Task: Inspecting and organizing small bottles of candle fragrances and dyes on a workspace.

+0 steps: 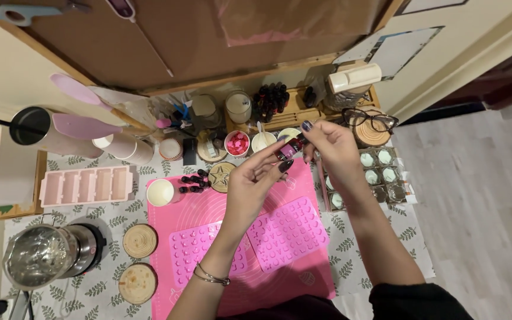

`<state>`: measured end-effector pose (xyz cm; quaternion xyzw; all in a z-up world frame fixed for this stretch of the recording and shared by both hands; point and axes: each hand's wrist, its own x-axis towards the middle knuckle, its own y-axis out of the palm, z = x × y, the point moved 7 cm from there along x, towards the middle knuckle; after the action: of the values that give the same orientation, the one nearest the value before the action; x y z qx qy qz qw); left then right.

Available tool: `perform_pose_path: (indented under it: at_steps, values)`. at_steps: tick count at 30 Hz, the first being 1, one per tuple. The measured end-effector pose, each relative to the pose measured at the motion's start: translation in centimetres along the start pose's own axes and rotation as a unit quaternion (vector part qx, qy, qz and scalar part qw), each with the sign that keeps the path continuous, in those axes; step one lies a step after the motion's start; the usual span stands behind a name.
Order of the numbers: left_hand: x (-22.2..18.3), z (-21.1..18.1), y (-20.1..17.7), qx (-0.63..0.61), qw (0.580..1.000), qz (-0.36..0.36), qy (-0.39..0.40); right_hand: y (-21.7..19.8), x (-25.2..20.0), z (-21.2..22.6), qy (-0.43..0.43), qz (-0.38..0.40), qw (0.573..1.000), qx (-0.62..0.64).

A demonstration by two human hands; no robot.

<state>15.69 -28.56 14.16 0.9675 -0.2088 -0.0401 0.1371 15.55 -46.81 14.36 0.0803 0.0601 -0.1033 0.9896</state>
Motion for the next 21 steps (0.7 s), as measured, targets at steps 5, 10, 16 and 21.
perform_pose_path:
  at_steps: [5, 10, 16, 21]
  values:
    - [-0.8, 1.7, -0.2, -0.010, 1.000, 0.011, -0.015, -0.1, -0.3, -0.1, -0.036, 0.029, 0.999, -0.018]
    - [-1.2, 2.3, -0.1, -0.017, 0.999, 0.017, -0.038, -0.3, -0.4, 0.1, -0.023, 0.017, 0.998, -0.050]
    - [-2.0, 2.2, -1.3, 0.125, 0.991, -0.011, -0.035, -2.5, 4.3, -3.6, 0.007, -0.003, 0.987, -0.158]
    - [-3.2, 4.5, -3.2, 0.125, 0.989, -0.045, -0.066, -4.7, 12.3, -7.4, -0.154, -0.092, 0.880, -0.440]
